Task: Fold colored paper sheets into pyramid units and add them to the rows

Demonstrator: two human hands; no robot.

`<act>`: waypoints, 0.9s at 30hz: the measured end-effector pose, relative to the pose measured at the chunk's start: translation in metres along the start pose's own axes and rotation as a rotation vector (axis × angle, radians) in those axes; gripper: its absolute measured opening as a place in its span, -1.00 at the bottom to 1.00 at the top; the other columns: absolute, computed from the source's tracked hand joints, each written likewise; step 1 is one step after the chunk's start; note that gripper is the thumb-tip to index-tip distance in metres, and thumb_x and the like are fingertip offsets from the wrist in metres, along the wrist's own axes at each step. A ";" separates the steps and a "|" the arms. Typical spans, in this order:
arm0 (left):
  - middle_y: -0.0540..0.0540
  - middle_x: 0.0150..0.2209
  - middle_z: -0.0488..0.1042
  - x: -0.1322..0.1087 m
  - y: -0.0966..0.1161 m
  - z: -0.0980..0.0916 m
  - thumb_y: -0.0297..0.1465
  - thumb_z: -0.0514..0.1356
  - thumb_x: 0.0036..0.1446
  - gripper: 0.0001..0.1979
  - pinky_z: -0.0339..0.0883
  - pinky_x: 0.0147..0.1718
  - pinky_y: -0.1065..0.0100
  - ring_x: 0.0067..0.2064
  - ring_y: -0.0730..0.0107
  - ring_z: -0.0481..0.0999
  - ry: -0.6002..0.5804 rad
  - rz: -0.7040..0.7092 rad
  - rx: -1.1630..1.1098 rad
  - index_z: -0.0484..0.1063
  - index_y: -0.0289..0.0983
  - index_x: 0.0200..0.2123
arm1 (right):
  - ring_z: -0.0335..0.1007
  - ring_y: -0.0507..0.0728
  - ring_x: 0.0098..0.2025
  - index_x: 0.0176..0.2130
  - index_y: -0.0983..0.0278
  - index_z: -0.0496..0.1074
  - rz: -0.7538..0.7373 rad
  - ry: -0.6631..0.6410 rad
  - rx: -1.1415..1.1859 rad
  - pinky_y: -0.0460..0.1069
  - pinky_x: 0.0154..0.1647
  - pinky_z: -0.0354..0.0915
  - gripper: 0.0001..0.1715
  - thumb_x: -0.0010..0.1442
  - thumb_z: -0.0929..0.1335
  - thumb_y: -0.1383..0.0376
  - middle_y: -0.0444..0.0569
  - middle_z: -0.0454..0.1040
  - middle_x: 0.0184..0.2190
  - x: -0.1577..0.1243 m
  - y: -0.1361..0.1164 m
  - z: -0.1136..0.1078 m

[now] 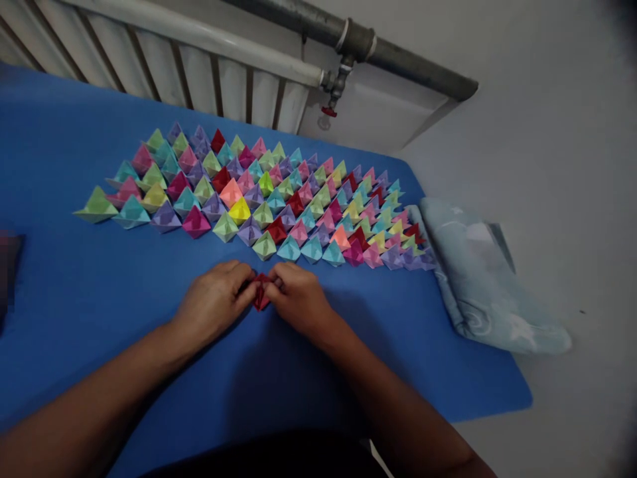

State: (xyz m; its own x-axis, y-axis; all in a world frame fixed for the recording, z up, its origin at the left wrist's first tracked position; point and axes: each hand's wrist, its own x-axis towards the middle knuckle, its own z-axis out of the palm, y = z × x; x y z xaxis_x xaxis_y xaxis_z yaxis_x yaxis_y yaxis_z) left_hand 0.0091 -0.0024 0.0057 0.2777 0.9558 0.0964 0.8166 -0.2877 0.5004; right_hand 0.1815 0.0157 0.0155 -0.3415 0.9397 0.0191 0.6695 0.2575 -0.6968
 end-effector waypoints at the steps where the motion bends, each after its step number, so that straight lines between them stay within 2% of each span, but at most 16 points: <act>1: -0.03 -0.42 0.44 0.000 -0.001 -0.001 -0.29 0.11 0.21 -0.81 0.20 -0.40 0.34 -0.36 0.33 0.43 0.001 0.002 -0.040 0.44 -0.23 -0.39 | 0.23 -0.02 -0.44 -0.45 0.26 0.35 0.015 0.008 0.075 -0.10 -0.38 0.12 -0.89 0.10 0.34 0.43 -0.18 0.37 -0.48 0.000 0.001 0.000; 5: -0.02 -0.42 0.47 0.002 -0.005 -0.007 -0.26 0.10 0.16 -0.78 0.26 -0.40 0.37 -0.40 0.38 0.45 0.010 0.005 -0.198 0.49 -0.23 -0.32 | 0.23 -0.05 -0.52 -0.43 0.26 0.39 0.108 -0.019 0.302 -0.13 -0.46 0.14 -0.92 0.03 0.34 0.44 -0.22 0.39 -0.52 0.000 0.004 -0.004; 9: -0.03 -0.37 0.54 0.005 -0.008 -0.012 -0.29 0.07 0.13 -0.75 0.31 -0.39 0.37 -0.40 0.39 0.47 0.046 -0.056 -0.265 0.52 -0.23 -0.27 | 0.19 -0.06 -0.53 -0.44 0.26 0.39 0.139 -0.020 0.348 -0.14 -0.48 0.13 -0.93 0.03 0.32 0.42 -0.24 0.33 -0.54 -0.001 0.006 -0.013; 14: -0.05 -0.33 0.58 0.005 -0.009 -0.014 -0.24 0.09 0.12 -0.72 0.33 -0.41 0.36 -0.40 0.36 0.50 0.029 -0.139 -0.314 0.54 -0.23 -0.26 | 0.19 -0.04 -0.49 -0.47 0.26 0.38 0.120 -0.015 0.286 -0.13 -0.44 0.12 -0.86 0.09 0.28 0.41 -0.24 0.29 -0.58 -0.005 0.010 -0.022; 21: -0.07 -0.28 0.62 0.007 -0.014 -0.016 -0.23 0.10 0.11 -0.73 0.43 -0.23 0.27 -0.26 0.27 0.58 0.060 -0.144 -0.324 0.53 -0.22 -0.28 | 0.16 -0.05 -0.50 -0.48 0.26 0.36 0.060 -0.028 0.178 -0.14 -0.43 0.10 -0.84 0.11 0.28 0.44 -0.25 0.29 -0.57 -0.007 0.013 -0.023; 27: -0.05 -0.33 0.61 0.009 -0.016 -0.019 -0.26 0.09 0.12 -0.76 0.40 -0.31 0.33 -0.32 0.31 0.57 0.011 -0.136 -0.300 0.51 -0.23 -0.31 | 0.15 -0.04 -0.51 -0.49 0.27 0.34 -0.015 -0.045 0.141 -0.13 -0.40 0.08 -0.82 0.09 0.26 0.47 -0.25 0.26 -0.59 -0.010 0.015 -0.027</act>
State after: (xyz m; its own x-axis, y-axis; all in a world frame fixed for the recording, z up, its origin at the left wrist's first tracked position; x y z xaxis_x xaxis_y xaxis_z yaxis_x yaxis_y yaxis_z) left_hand -0.0106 0.0120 0.0149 0.1692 0.9854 0.0200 0.6599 -0.1283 0.7403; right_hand 0.2125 0.0159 0.0240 -0.3818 0.9243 0.0004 0.5660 0.2341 -0.7904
